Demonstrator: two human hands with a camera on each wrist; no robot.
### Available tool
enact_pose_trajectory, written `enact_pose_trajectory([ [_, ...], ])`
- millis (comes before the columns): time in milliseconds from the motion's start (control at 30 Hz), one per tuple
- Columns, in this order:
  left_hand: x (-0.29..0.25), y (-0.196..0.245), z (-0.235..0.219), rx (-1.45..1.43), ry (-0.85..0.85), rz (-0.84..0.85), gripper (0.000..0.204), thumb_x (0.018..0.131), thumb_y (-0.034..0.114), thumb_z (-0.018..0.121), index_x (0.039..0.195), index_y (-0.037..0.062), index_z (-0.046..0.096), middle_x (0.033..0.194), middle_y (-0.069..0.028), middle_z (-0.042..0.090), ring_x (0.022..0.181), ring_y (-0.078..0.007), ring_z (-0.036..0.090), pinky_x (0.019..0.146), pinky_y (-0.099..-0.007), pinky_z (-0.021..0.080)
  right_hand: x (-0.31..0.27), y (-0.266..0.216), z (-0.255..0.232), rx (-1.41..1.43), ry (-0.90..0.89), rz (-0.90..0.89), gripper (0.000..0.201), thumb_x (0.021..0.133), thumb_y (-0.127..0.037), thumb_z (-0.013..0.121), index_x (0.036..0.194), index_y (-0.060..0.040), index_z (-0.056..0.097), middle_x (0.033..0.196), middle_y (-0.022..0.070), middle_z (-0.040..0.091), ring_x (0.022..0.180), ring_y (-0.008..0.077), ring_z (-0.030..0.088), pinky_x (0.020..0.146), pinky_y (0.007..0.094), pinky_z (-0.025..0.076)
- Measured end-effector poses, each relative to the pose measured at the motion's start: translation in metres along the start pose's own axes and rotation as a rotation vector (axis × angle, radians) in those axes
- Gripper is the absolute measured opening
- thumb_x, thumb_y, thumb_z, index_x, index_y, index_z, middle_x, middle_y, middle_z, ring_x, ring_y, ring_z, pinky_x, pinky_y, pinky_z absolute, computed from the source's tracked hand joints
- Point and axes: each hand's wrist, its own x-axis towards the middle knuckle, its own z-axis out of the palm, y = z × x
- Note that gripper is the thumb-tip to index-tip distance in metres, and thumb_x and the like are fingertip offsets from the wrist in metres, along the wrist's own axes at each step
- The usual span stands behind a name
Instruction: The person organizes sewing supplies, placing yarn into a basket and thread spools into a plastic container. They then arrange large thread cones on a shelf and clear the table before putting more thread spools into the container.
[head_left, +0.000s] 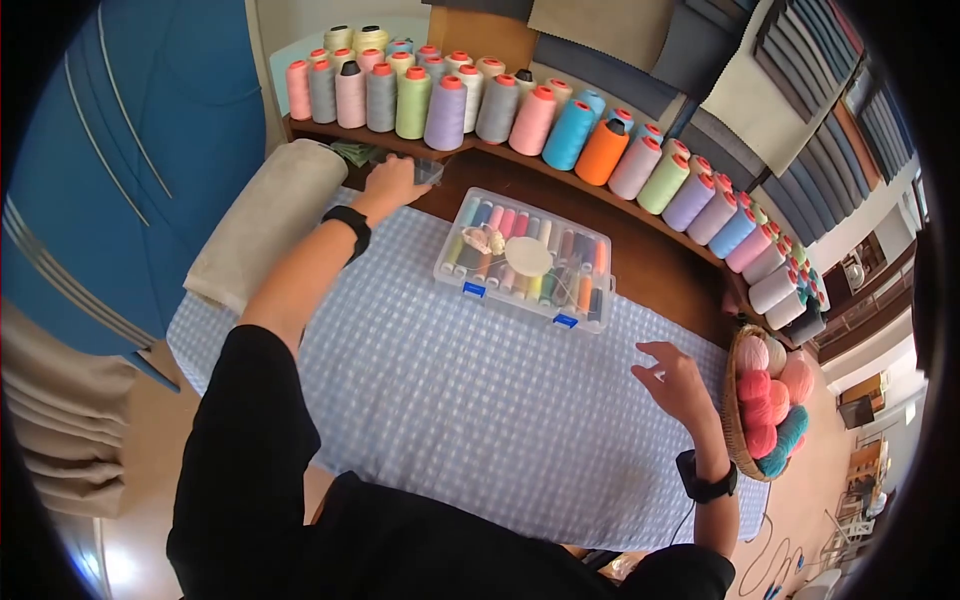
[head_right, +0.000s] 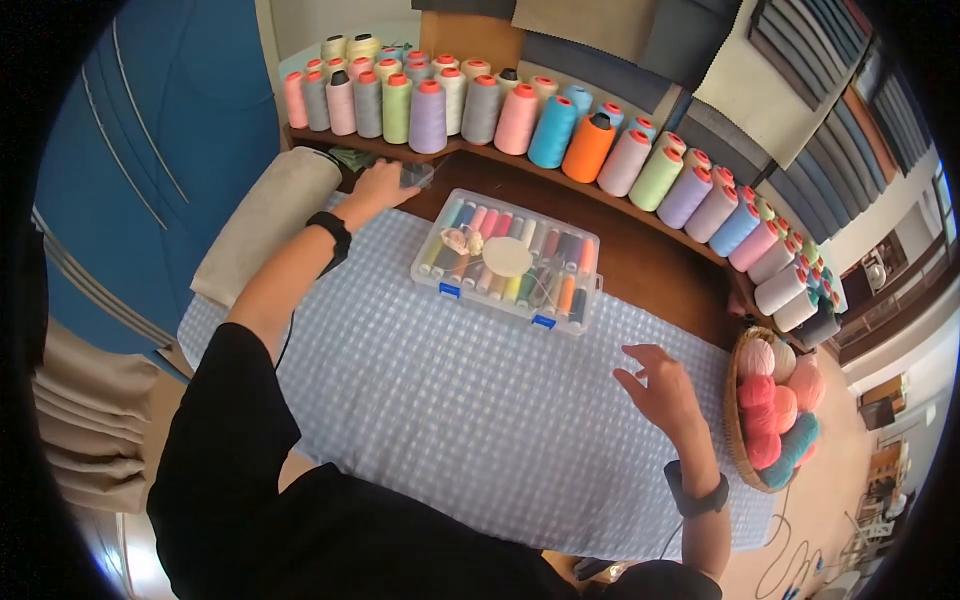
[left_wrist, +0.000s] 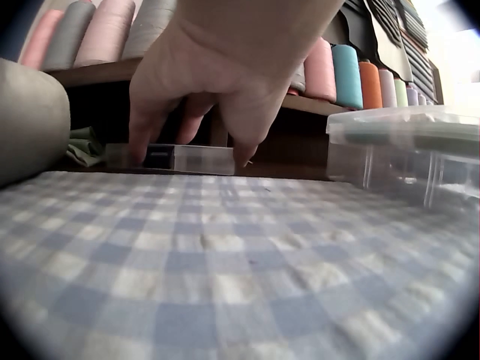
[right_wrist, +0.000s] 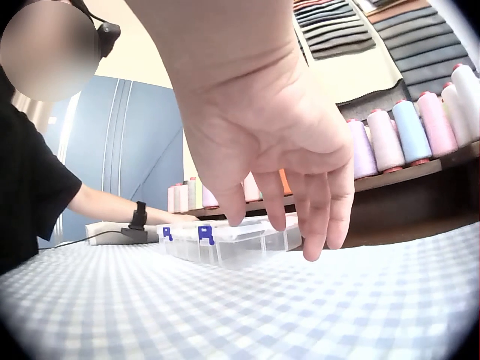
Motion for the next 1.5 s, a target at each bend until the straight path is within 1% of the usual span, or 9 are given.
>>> enact_pose_trajectory([
  [233,-0.013,-0.031,-0.025,0.025,0.022,0.252,0.024,0.072,-0.003,0.058,0.096,0.0009,0.058,0.099,-0.0226,0.058,0.095,-0.0403,0.057,0.077,-0.0476,0.047,0.008,0.0,0.002,-0.02,-0.089,0.042,0.034,0.078,-0.02,0.069,0.105,-0.0008,0.062,0.104,0.0162,0.062,0.079,0.028,0.065,0.071,0.0358,0.051],
  [467,0.023,-0.055,0.014,0.007,-0.075,0.164,0.032,0.074,0.0,0.055,0.106,-0.0043,0.053,0.114,-0.0304,0.049,0.099,-0.0426,0.055,0.086,-0.0474,0.045,-0.004,0.009,0.03,-0.286,-0.111,0.083,0.041,0.078,-0.028,0.068,0.112,-0.008,0.058,0.111,0.0162,0.058,0.098,0.0348,0.057,0.082,0.0412,0.047],
  [533,0.016,-0.047,0.02,0.051,0.08,0.195,0.049,0.076,0.007,0.055,0.12,-0.01,0.042,0.12,-0.0375,0.042,0.104,-0.0439,0.053,0.091,-0.0464,0.043,-0.006,0.017,0.034,-0.272,-0.047,0.027,0.045,0.077,-0.028,0.069,0.115,-0.0085,0.056,0.115,0.0185,0.054,0.103,0.0366,0.054,0.086,0.0418,0.046],
  [600,-0.002,-0.025,-0.014,0.099,-0.299,0.141,0.069,0.079,0.022,0.061,0.128,-0.0153,0.031,0.13,-0.0407,0.03,0.118,-0.0439,0.042,0.101,-0.0404,0.036,-0.01,0.021,0.03,-0.227,-0.06,0.084,0.046,0.077,-0.028,0.068,0.116,-0.0079,0.055,0.119,0.0207,0.051,0.107,0.0381,0.051,0.089,0.0421,0.044],
  [700,-0.043,0.001,-0.043,-0.101,-0.258,0.265,0.049,0.089,0.032,0.051,0.115,-0.0091,0.052,0.113,-0.0272,0.056,0.11,-0.0412,0.051,0.094,-0.0425,0.041,-0.018,0.023,0.025,-0.143,-0.071,0.12,0.046,0.079,-0.028,0.066,0.117,-0.0061,0.054,0.125,0.0227,0.048,0.112,0.04,0.048,0.095,0.0421,0.041],
  [800,-0.077,0.031,-0.077,-0.184,-0.334,0.325,0.045,0.091,0.036,0.048,0.112,-0.003,0.058,0.099,-0.0229,0.063,0.098,-0.0352,0.06,0.087,-0.0393,0.046,-0.04,0.02,0.023,-0.21,0.012,0.2,0.045,0.079,-0.027,0.066,0.117,-0.0057,0.054,0.124,0.0235,0.048,0.113,0.0378,0.049,0.095,0.0415,0.041],
  [900,-0.099,0.043,-0.094,-0.368,-0.613,0.281,0.046,0.091,0.04,0.049,0.112,0.0003,0.06,0.091,-0.0196,0.066,0.09,-0.0262,0.064,0.08,-0.0341,0.049,-0.071,0.017,0.016,-0.201,0.012,0.242,0.044,0.079,-0.026,0.066,0.117,-0.0059,0.055,0.125,0.0239,0.047,0.113,0.0372,0.049,0.094,0.0401,0.041],
  [1133,-0.162,0.062,-0.102,-0.398,-0.556,0.357,0.051,0.086,0.036,0.059,0.121,-0.001,0.053,0.098,-0.0207,0.064,0.085,-0.0279,0.064,0.075,-0.0333,0.05,-0.147,-0.002,-0.036,-0.065,-0.023,0.28,0.039,0.079,-0.02,0.067,0.113,-0.0044,0.057,0.113,0.0179,0.057,0.097,0.0344,0.058,0.083,0.0382,0.047],
  [1500,-0.178,0.054,-0.098,-0.862,-0.573,-0.178,0.063,0.084,0.032,0.064,0.131,-0.0047,0.041,0.108,-0.0151,0.061,0.082,-0.0158,0.062,0.067,-0.0249,0.049,-0.182,0.022,-0.035,-0.065,0.017,0.44,0.038,0.077,-0.017,0.068,0.11,-0.0014,0.058,0.1,0.0195,0.062,0.091,0.0363,0.06,0.078,0.0383,0.048],
])
